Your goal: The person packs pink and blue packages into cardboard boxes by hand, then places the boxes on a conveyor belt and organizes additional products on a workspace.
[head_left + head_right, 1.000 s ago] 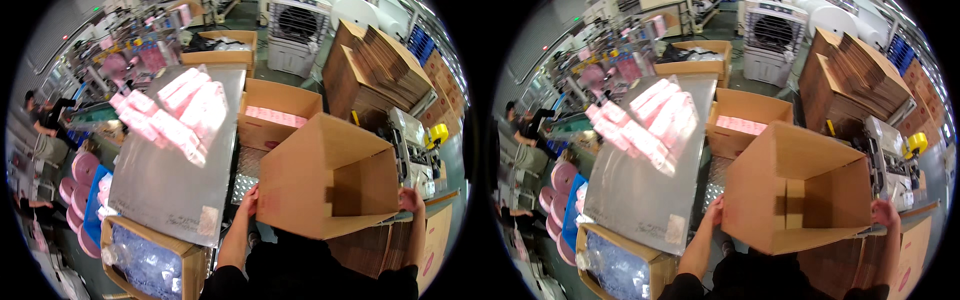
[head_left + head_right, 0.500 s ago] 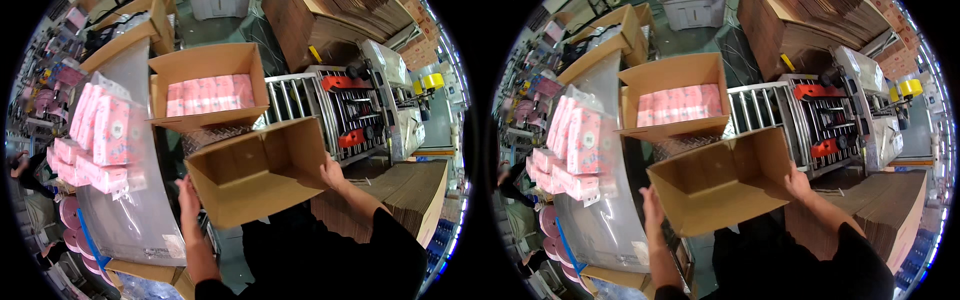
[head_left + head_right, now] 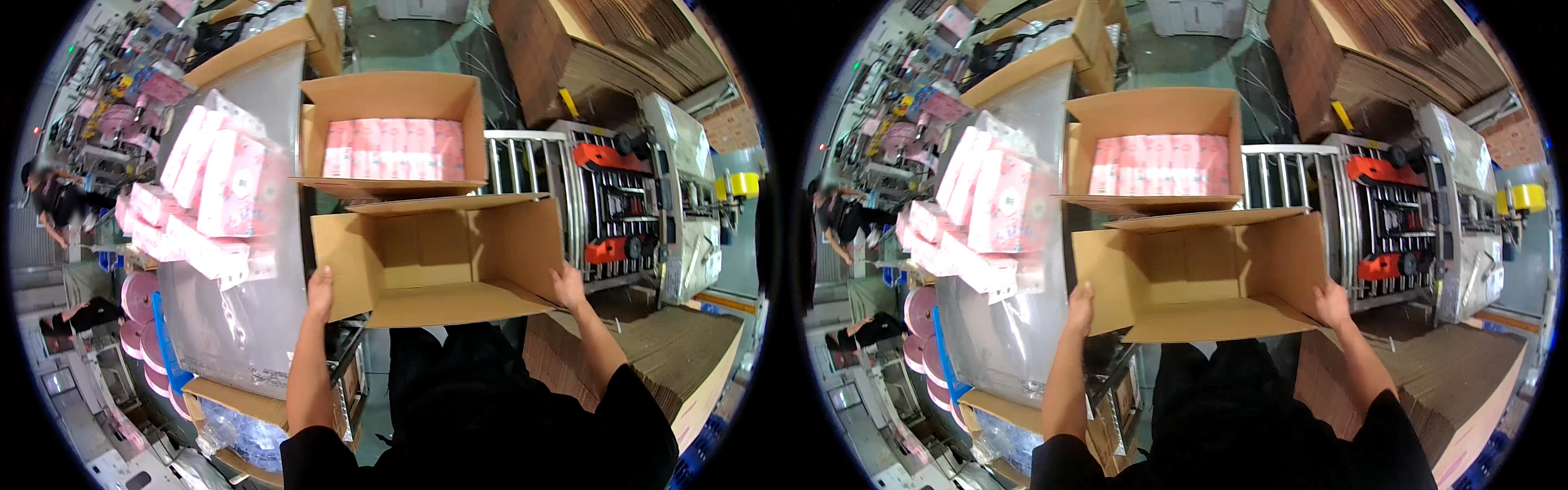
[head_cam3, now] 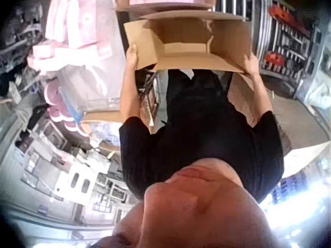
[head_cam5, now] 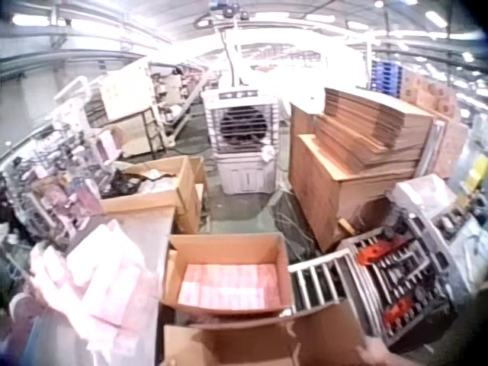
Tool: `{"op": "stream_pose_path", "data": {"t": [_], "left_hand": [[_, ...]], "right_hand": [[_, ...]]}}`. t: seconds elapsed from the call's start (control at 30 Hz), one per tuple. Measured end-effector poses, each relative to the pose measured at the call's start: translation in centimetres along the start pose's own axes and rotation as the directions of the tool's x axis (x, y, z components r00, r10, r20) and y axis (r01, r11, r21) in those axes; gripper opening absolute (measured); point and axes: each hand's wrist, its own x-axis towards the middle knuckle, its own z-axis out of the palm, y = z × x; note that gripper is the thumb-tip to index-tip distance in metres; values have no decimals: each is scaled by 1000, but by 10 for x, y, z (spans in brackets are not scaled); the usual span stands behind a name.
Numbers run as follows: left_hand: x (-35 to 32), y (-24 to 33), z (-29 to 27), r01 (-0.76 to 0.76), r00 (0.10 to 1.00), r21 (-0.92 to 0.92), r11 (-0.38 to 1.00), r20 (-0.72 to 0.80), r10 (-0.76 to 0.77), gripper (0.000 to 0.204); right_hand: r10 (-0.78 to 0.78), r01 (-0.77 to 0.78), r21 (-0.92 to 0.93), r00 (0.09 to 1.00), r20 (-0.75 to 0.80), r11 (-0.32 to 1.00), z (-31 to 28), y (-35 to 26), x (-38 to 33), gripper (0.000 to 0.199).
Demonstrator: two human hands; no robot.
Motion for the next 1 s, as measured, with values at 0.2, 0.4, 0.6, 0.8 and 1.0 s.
{"op": "stream_pose_path", "data": {"t": [0.2, 0.4, 0.6, 0.8, 1.0], "left_hand": [[-7, 19, 56, -92, 946, 432, 897, -244, 214, 47], [-20, -31, 75, -63, 990, 674, 736, -49, 129, 63], [-12, -43, 73, -234, 959, 534, 812, 264, 102, 115], [-19, 4, 115, -156, 924, 752, 640, 341, -175, 139], [-34, -47, 170, -139, 869, 756, 639, 402, -287, 139]], "right_hand": [[119, -120, -20, 992, -45, 993, -9, 41, -25, 28], [198, -193, 138, 980, -23, 972, -7, 50, -58, 39], [253, -254, -36, 967, -37, 966, -17, 28, -88, 45], [321, -321, 18, 940, -117, 947, -11, 46, -137, 39], [212, -296, -229, 919, -331, 927, -68, 50, -83, 34]]}}
